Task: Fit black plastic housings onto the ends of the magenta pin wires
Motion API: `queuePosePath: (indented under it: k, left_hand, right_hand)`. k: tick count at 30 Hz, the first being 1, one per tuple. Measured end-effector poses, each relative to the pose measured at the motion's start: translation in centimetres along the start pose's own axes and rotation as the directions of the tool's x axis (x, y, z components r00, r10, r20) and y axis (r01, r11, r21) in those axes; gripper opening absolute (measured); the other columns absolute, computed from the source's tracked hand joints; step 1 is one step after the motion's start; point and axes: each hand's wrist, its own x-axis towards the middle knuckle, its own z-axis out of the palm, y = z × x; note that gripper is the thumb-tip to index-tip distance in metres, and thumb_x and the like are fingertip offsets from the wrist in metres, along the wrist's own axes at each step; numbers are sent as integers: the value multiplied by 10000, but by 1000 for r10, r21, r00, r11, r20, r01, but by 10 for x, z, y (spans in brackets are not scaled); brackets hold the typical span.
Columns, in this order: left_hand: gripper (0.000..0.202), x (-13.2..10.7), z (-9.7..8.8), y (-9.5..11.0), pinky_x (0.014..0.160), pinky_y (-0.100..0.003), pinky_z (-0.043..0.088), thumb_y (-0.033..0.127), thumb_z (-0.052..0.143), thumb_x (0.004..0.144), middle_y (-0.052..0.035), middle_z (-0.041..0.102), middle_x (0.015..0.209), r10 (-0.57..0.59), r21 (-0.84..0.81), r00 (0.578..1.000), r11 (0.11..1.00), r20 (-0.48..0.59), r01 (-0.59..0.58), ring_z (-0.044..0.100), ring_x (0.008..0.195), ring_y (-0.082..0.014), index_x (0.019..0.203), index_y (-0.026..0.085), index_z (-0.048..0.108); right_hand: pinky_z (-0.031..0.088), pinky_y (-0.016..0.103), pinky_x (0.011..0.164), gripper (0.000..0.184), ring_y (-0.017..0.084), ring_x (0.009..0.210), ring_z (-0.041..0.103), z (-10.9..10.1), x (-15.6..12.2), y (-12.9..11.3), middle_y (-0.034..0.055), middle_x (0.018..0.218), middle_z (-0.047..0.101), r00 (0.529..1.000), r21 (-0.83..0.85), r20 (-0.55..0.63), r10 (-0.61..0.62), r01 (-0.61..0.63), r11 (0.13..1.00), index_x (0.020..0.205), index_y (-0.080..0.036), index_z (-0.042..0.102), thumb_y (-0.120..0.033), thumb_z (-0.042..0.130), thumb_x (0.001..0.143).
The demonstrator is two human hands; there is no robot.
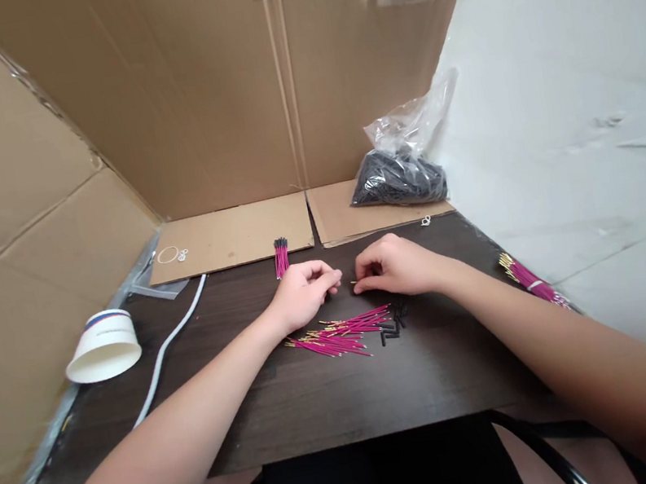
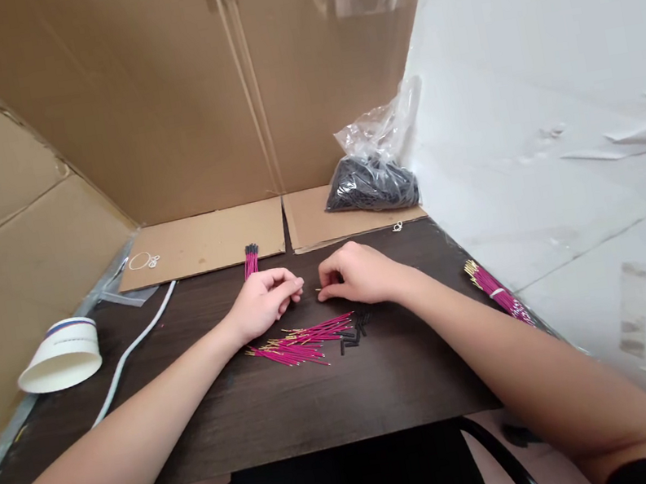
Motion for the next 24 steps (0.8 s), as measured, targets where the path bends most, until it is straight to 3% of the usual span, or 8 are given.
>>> queuePosePath:
  k: [6,16,20,24]
  left_hand:
    - [395,-1,0,1,549,-258,405,521,818,891,-14,679,687,7,17,1000,1000,8,-7,488,556,-105,763,166,698]
    - [350,0,-1,-3,552,-258,416,486,799,901,-19,705,714,8,35,1000,999,26,-9,494,552,-102,784,167,714]
    - [340,1,-1,-4,556,-258,422,474,794,907,-26,713,719,16,38,999,999,35,-17,499,551,-104,783,167,721]
    - [320,1,-1,-4,572,-262,437,445,795,910,-35,720,722,27,44,999,999,31,-28,515,562,-109,771,167,715]
  right_hand:
    - [441,295,749,219,147,768,654,8,1,-4,33,874,781,989,72,-17,-144,145,987,915,-192,847,-398,834,990]
    - [510,317,825,266,173,829,719,3,0,-3,57,941,830,986,187,-73,-149,160,969,953,-203,872,-456,807,1005]
    - [470,293,736,275,148,721,659,-7,-3,-6,27,833,791,996,147,-80,-38,50,988,968,-184,821,-417,709,1061]
    - [410,297,688,241,139,672,587,-25,-10,0,21,790,752,996,-47,-27,88,-89,995,953,-172,766,-337,642,1080]
